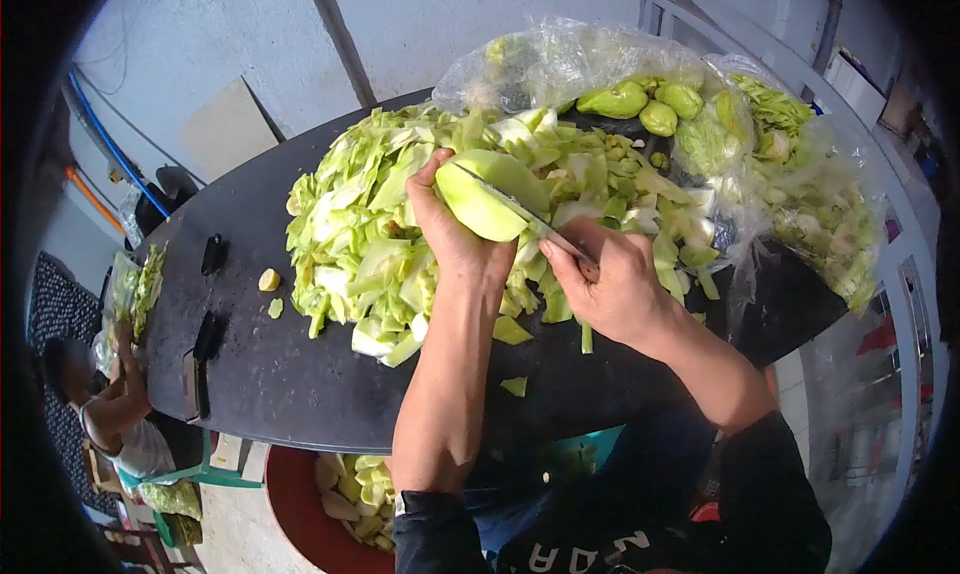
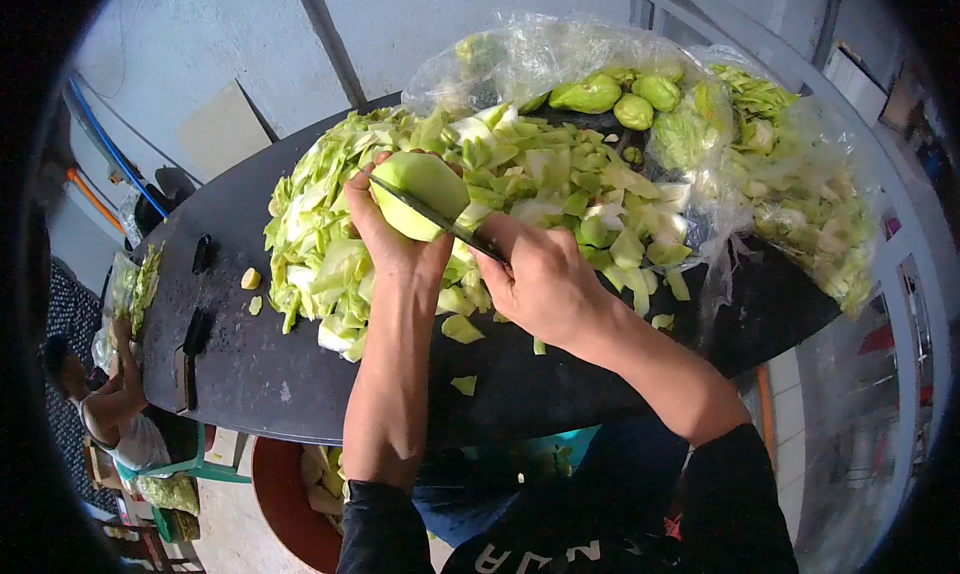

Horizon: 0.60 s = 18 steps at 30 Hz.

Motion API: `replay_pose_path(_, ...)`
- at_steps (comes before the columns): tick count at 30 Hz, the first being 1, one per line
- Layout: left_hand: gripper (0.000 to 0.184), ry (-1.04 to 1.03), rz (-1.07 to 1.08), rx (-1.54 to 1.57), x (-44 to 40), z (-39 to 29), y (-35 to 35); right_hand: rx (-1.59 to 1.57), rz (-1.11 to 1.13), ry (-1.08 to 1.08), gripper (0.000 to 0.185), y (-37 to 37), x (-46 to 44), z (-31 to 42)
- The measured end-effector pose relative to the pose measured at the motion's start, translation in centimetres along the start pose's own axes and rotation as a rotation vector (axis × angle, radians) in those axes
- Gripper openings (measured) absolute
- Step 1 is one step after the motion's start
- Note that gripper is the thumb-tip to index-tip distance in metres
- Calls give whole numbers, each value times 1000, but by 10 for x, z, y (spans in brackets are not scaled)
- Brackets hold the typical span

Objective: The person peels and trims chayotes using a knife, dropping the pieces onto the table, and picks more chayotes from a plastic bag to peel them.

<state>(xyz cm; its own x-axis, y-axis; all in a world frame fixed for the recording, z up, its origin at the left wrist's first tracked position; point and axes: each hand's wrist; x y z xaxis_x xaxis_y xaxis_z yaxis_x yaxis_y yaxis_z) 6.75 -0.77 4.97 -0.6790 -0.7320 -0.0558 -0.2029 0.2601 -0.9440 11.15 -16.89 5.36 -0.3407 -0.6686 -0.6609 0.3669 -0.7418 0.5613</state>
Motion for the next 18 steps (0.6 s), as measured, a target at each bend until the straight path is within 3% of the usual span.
replay_pose_path(4,27,-10,22,-64,-3,-1,6,4,-14,35,10,1,-2,0)
replay_pose_path(7,27,-124,63,-177,-5,-3,5,-40,48,-96,10,3,-3,2)
replay_pose_path(10,27,11,60,-56,7,3,-3,-7,-8,0,9,0,-2,-2)
replay_pose_path(13,25,-25,35,-99,6,2,-3,10,-13,-32,10,0,-3,-7)
replay_pose_path(15,25,-103,7,-174,1,0,-2,-197,-37,-145,11,1,-3,-16)
replay_pose_path(16,27,-131,90,-280,-2,-7,-1,-268,-66,-209,14,12,-8,-8)
replay_pose_path(18,28,-61,278,-428,-1,-27,-1,-360,151,-492,16,37,-9,-11)
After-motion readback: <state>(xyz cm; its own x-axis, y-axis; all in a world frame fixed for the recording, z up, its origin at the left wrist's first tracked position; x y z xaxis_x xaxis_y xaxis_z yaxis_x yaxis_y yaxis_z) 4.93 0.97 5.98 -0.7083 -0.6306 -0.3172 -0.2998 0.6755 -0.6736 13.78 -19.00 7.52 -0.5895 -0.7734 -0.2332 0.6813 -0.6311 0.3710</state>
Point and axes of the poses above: each hand's wrist, its own x-axis away from the middle knuckle, its own y-axis out of the back of the hand, z = x × y, and after that the axes turned 4 degrees about x, right-handed
